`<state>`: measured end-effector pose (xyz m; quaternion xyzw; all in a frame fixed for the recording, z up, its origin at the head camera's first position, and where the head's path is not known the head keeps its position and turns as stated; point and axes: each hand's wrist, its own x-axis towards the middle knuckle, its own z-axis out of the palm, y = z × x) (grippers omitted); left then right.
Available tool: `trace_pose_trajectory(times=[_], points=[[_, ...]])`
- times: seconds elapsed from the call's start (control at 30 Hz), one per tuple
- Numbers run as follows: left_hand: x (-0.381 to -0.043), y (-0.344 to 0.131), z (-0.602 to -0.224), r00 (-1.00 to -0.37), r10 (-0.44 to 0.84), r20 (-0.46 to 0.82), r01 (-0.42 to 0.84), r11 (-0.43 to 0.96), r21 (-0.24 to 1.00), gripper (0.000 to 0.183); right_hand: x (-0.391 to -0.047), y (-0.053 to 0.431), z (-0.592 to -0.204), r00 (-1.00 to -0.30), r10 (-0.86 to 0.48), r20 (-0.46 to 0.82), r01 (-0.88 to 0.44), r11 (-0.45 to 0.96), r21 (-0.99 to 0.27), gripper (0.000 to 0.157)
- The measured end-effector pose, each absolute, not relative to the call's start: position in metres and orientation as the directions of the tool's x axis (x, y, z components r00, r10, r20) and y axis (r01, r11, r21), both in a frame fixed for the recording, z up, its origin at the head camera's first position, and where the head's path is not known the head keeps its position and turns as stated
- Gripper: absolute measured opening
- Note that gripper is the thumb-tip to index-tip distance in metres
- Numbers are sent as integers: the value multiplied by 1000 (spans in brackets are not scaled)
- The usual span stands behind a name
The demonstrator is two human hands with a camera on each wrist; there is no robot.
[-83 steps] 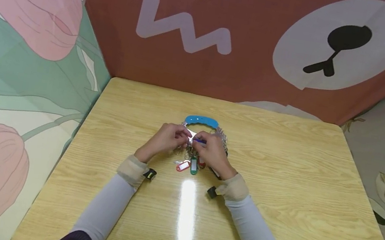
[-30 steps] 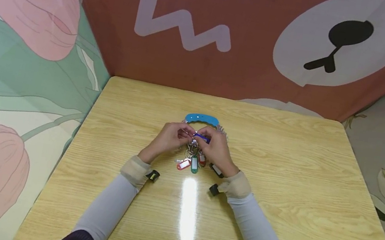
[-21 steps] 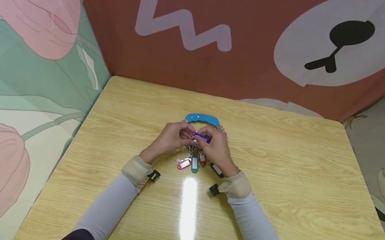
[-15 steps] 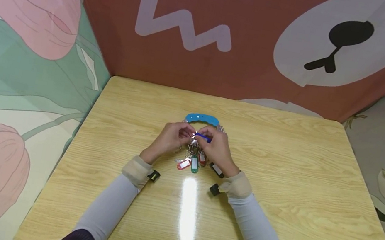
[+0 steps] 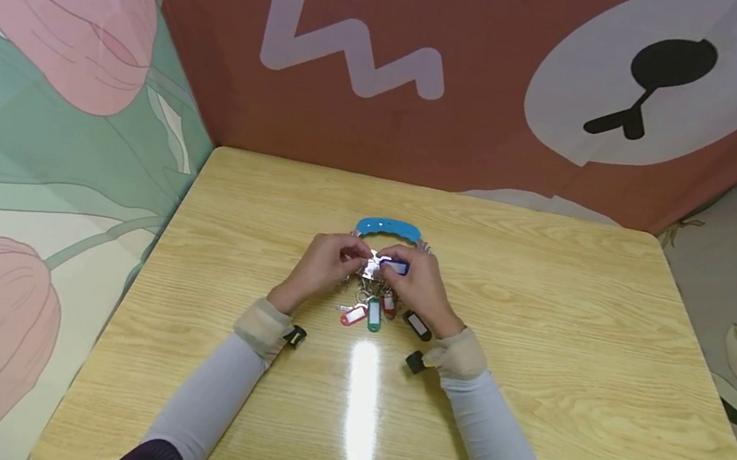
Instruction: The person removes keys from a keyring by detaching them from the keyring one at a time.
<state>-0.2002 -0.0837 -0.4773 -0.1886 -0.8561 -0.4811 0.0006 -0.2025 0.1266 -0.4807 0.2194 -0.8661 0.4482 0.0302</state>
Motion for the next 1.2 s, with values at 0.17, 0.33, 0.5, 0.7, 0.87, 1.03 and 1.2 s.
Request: trace_pose_trajectory(times=[0.17, 0.33, 0.5, 0.7, 0.87, 1.03, 1.2], points=[[-200, -83, -478, -927, 324, 187, 328, 464, 823, 12, -201, 124, -480, -905, -373, 205, -382, 499, -778, 8], [-201, -82, -480, -914, 347, 209, 359, 456, 814, 9, -202, 125, -482, -892, -390, 228, -417, 514, -750, 5], [-202, -80, -480, -908, 366, 205, 363, 440, 821, 7, -202, 124, -484, -881, -388, 269, -453, 531, -716, 8], [-201, -81, -480, -914, 359, 189, 341, 430, 836, 7, -200, 121, -483, -874, -396, 281, -470, 544, -695, 8], [-202, -82, -480, -911, 364, 196, 351, 433, 830, 7, -198, 119, -482, -878, -410, 246, -448, 526, -723, 8], [-202, -82, -481, -916, 366, 162, 316, 414, 854, 9, -197, 117, -483, -898, -400, 182, -376, 486, -789, 10], [-201, -84, -481, -924, 376, 74, 214, 346, 914, 11, -197, 115, -482, -911, -384, 148, -329, 463, -823, 9]])
